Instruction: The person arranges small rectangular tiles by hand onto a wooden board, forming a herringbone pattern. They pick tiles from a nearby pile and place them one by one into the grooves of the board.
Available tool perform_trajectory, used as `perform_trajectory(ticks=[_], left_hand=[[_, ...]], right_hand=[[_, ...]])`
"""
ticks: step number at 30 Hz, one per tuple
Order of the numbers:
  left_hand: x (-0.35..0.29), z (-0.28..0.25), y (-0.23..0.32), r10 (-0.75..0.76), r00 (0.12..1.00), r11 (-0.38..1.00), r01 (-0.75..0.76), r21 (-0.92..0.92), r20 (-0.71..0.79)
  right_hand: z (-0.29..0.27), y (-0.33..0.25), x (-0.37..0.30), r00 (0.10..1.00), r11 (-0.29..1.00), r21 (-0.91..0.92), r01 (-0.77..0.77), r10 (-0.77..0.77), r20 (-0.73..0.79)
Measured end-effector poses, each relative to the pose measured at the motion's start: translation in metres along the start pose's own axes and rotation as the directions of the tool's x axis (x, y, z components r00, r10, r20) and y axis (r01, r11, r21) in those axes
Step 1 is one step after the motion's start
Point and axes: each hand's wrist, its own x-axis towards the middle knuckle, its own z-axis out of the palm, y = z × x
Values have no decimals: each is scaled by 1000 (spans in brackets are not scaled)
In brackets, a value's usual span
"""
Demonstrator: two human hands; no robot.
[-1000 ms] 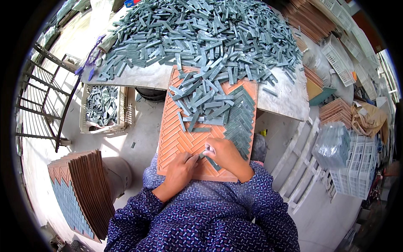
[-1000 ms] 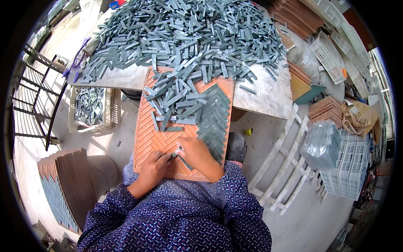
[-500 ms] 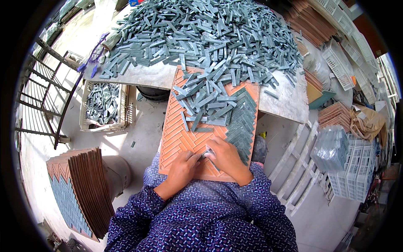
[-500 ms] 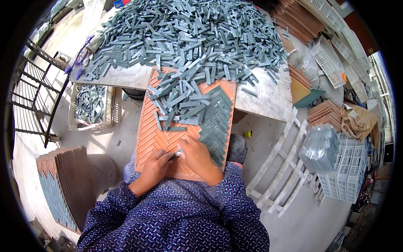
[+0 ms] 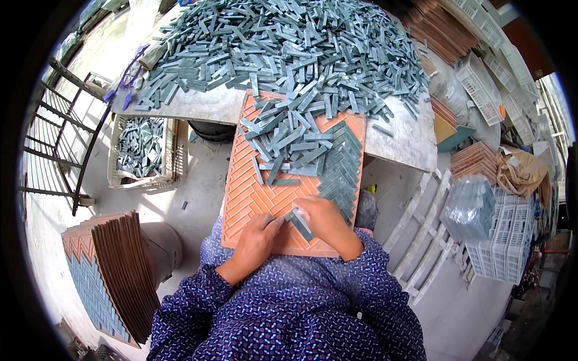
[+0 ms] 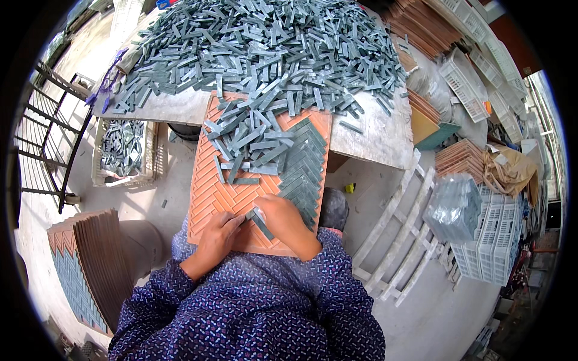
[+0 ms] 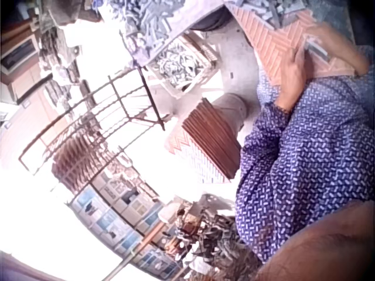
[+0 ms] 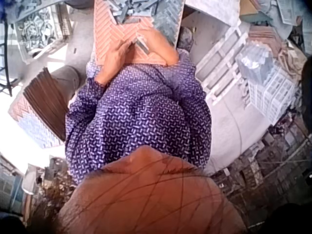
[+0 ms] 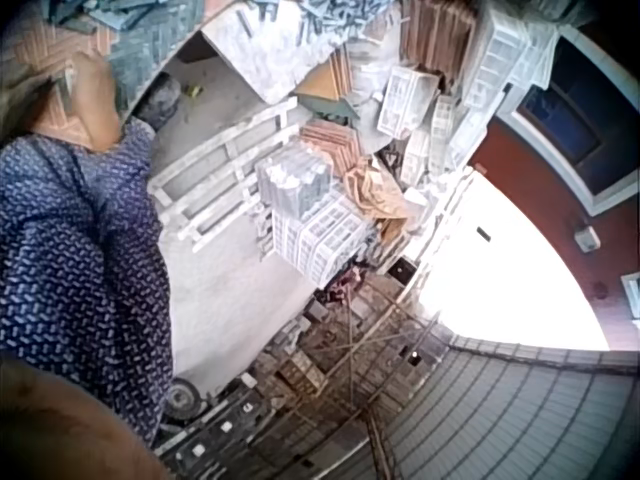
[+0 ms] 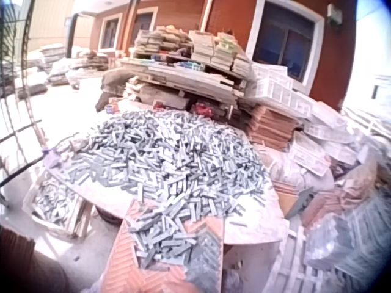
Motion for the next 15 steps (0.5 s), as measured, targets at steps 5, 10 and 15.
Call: perform_trajectory(ticks=[5, 10, 15], left_hand=[[4, -4, 1, -7, 999, 1000, 8, -30, 39], [18, -14, -7, -50, 997, 998, 51, 20, -63], [28, -18, -14, -115, 991, 993, 113, -26, -62]], right_hand=[[-2, -2, 2, 999, 1000, 4, -24, 24, -24], [-19, -15, -4, 993, 993, 43, -108, 110, -46], [-1, -19, -13, 990, 984, -115, -138, 133, -52]])
